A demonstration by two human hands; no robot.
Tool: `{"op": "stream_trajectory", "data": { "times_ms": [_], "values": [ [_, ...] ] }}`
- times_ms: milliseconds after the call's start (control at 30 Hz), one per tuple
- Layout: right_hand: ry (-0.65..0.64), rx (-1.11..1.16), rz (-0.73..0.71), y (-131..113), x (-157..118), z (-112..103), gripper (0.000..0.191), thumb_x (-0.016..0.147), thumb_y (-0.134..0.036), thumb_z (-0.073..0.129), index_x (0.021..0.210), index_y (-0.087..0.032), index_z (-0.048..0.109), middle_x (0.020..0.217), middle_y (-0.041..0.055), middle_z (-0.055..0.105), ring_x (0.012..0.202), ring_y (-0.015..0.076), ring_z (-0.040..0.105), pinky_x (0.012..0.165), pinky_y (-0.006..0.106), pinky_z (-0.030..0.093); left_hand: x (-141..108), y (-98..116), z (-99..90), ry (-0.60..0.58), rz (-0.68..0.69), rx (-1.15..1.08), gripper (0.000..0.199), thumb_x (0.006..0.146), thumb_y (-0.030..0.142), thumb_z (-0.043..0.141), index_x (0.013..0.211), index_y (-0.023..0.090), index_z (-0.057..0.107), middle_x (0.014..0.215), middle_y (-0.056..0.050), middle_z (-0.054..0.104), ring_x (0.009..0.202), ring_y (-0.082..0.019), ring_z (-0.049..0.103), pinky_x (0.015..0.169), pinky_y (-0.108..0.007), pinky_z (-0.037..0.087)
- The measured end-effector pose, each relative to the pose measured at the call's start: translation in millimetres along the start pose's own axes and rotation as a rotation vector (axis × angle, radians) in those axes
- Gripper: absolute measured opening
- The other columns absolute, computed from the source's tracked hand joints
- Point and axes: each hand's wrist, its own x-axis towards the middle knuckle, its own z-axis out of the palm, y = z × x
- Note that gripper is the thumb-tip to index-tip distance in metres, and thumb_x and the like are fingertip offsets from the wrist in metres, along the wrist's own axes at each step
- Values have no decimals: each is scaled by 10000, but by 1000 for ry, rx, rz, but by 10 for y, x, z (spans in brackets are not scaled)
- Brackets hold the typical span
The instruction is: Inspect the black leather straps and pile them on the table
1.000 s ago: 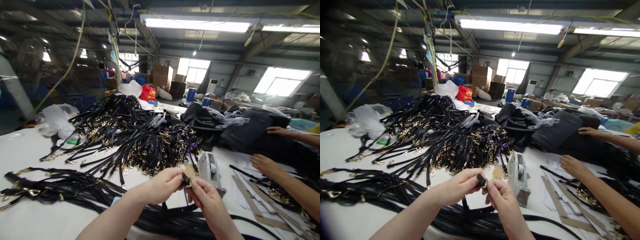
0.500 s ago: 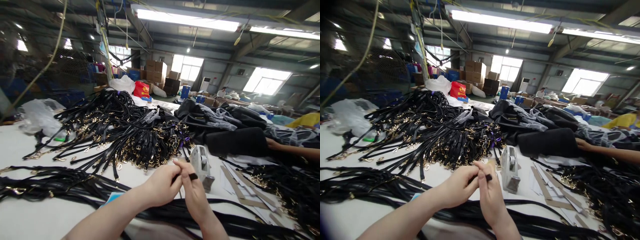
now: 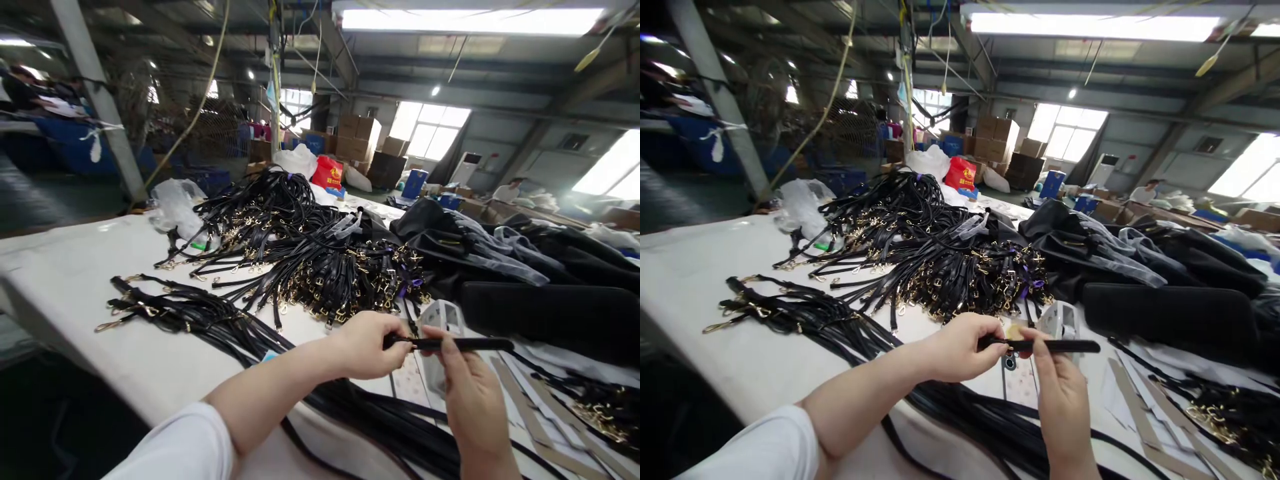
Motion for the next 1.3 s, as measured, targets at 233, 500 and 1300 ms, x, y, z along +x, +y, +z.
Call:
{"op": "stream_trajectory", "data": {
  "times_ms": [233, 500, 1300],
  "values": [
    [154, 69, 28, 10, -9, -27, 448, 902, -547, 613, 1067, -146, 727, 960, 91, 730, 848, 256, 668, 826, 398, 503, 30, -31, -146, 23, -43, 66, 141, 834, 250, 586, 824, 177, 707, 693, 33, 649, 593, -89, 501, 587, -198, 357],
    [208, 304, 129, -103, -39, 85, 412, 881, -529, 670, 1026, -145, 704, 861, 46, 745, 725, 171, 693, 738, 280, 527, 26, -38, -178, 19, -70, 14, 151, 832, 260, 586, 793, 163, 694, 644, 34, 618, 550, -80, 467, 569, -191, 357],
    [177, 254, 145, -97, -79, 55, 461, 864, -545, 675, 1051, -124, 684, 909, 92, 744, 802, 256, 713, 774, 379, 580, 28, -82, -128, 36, -78, 61, 161, 826, 288, 596, 819, 170, 706, 707, 10, 666, 617, -104, 537, 578, -204, 377]
  ]
}}
